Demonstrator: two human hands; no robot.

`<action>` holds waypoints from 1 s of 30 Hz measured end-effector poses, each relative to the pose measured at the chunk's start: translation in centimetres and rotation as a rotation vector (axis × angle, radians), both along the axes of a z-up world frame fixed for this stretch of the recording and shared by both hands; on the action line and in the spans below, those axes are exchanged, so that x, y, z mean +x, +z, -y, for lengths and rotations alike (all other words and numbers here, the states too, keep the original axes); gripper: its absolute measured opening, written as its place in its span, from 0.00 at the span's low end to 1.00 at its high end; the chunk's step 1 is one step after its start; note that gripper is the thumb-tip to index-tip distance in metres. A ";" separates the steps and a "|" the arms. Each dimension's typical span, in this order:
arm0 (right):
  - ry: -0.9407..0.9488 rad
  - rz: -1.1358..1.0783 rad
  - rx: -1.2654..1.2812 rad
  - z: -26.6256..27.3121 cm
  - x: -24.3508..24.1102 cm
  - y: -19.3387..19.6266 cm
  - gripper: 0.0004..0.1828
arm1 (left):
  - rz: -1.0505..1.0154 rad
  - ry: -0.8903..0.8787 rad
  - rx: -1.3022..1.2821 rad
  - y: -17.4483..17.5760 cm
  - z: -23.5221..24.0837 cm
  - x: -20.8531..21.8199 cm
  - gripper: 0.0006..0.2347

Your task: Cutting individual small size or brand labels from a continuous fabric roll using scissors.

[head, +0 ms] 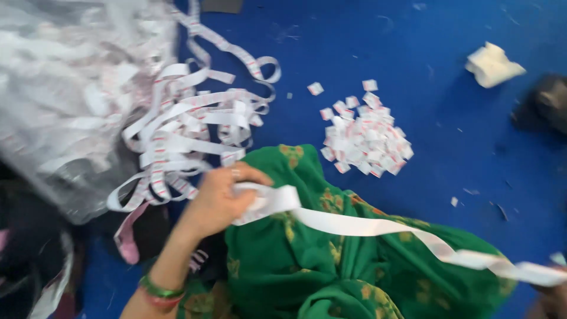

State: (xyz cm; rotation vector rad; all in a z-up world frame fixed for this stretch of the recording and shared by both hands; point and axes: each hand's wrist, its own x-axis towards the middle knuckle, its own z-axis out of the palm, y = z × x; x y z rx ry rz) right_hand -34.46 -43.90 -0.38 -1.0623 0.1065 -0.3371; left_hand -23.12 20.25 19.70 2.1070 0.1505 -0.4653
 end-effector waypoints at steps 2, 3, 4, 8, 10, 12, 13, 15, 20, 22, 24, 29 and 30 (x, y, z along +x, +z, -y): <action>-0.073 -0.012 -0.019 -5.1 -0.7 1.9 0.06 | 0.250 -0.096 0.291 0.2 -0.3 -0.3 0.13; -0.117 -0.016 -0.028 -7.5 -1.0 3.2 0.06 | 0.522 -0.156 0.582 0.3 -0.3 -0.3 0.13; -0.159 -0.019 -0.037 -10.7 -0.4 3.5 0.06 | 0.534 -0.195 0.560 0.1 1.1 0.2 0.13; -0.181 -0.103 -0.180 -17.5 3.1 9.2 0.03 | 0.708 -0.228 0.238 -0.4 8.1 0.5 0.14; -0.113 -0.186 -0.293 -20.3 4.0 11.6 0.03 | 0.657 -0.276 0.004 -0.3 12.3 -0.2 0.12; -0.018 -0.342 -0.352 -22.4 4.1 13.4 0.02 | 0.498 -0.424 -0.455 -0.1 16.8 -0.9 0.20; -0.023 -0.340 -0.351 -23.0 4.1 14.1 0.02 | 0.500 -0.429 -0.455 0.0 17.9 -1.1 0.20; 0.062 -0.405 -0.346 -23.9 4.3 15.6 0.03 | 0.662 -0.474 -0.477 0.1 20.3 -1.3 0.29; 0.057 -0.381 -0.214 -22.8 4.3 15.3 0.03 | -0.182 -0.424 -0.654 -1.7 20.2 -1.5 0.20; 0.056 -0.358 -0.142 -22.4 4.8 15.0 0.03 | -0.238 -0.383 -0.809 -2.1 19.8 -1.4 0.18; 0.068 -0.294 -0.066 -22.2 5.4 14.6 0.06 | -0.316 -0.333 -0.894 -2.6 19.5 -1.3 0.14; 0.004 -0.443 -0.305 -19.3 10.6 5.8 0.09 | -0.298 -0.244 -0.881 -1.9 19.2 -1.5 0.13; -0.030 -0.544 -0.401 -18.3 11.9 3.0 0.11 | -0.269 -0.227 -0.854 -1.6 19.2 -1.5 0.13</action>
